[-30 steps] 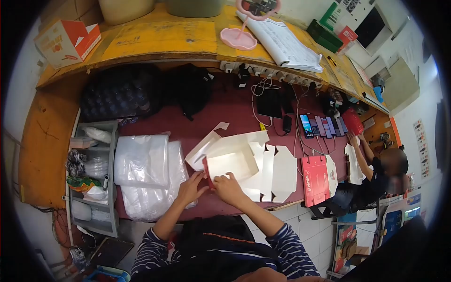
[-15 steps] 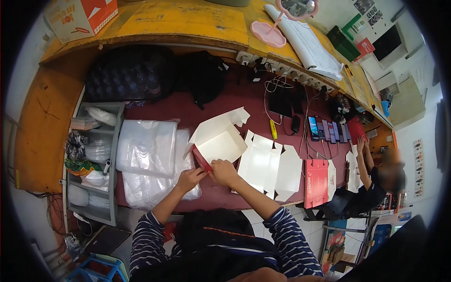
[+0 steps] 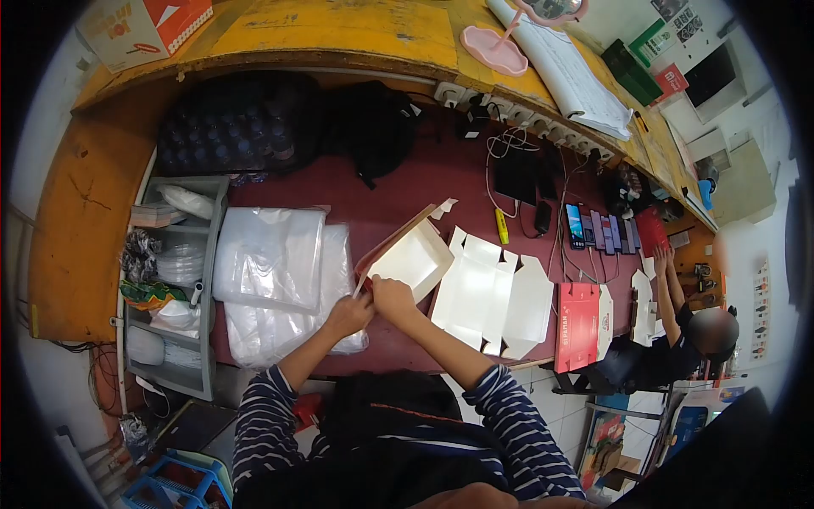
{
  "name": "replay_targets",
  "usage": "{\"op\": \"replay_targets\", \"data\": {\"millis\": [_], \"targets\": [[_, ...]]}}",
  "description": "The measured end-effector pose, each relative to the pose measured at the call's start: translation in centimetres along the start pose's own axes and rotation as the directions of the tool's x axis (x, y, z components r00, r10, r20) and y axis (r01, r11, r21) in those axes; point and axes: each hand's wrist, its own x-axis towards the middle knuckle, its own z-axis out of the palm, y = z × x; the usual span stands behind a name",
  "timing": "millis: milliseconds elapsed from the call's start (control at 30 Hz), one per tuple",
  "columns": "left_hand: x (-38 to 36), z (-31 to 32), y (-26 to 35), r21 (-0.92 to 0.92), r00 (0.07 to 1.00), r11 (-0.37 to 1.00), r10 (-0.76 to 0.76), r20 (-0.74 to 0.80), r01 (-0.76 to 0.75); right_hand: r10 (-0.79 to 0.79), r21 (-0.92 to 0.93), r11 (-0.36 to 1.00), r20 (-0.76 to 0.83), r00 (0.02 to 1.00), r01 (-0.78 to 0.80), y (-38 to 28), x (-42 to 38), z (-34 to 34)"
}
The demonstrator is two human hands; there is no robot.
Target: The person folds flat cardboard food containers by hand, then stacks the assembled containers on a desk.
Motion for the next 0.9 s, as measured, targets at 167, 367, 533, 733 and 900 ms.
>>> {"op": "replay_targets", "data": {"millis": [167, 367, 533, 733, 900], "targets": [[0.2, 0.0, -1.2, 0.201, 0.991, 0.975, -0.07, -0.113, 0.092, 0.088, -0.035, 0.996, 0.026, 0.996, -0.087, -0.1, 0.4, 0.4], [0.3, -1.6, 1.1, -0.041, 0.95, 0.959, -0.284, -0.127, 0.281, 0.057, 0.172, 0.982, 0.126, 0.99, -0.078, 3.5, 3.0, -1.2], [1.7, -0.6, 0.8, -0.05, 0.964, 0.986, -0.166, -0.208, 0.159, 0.348, 0.073, 0.933, -0.424, 0.836, -0.351, 9.7, 5.5, -5.0], [4.3, 0.2, -0.5, -0.024, 0.941, 0.951, -0.309, -0.136, 0.309, 0.233, 0.023, 0.973, -0.09, 0.968, -0.232, 13.7, 8.1, -5.0], [4.0, 1.2, -0.7, -0.042, 0.928, 0.941, -0.338, -0.158, 0.335, 0.231, 0.023, 0.973, -0.131, 0.964, -0.23, 14.4, 8.4, -3.9]]}}
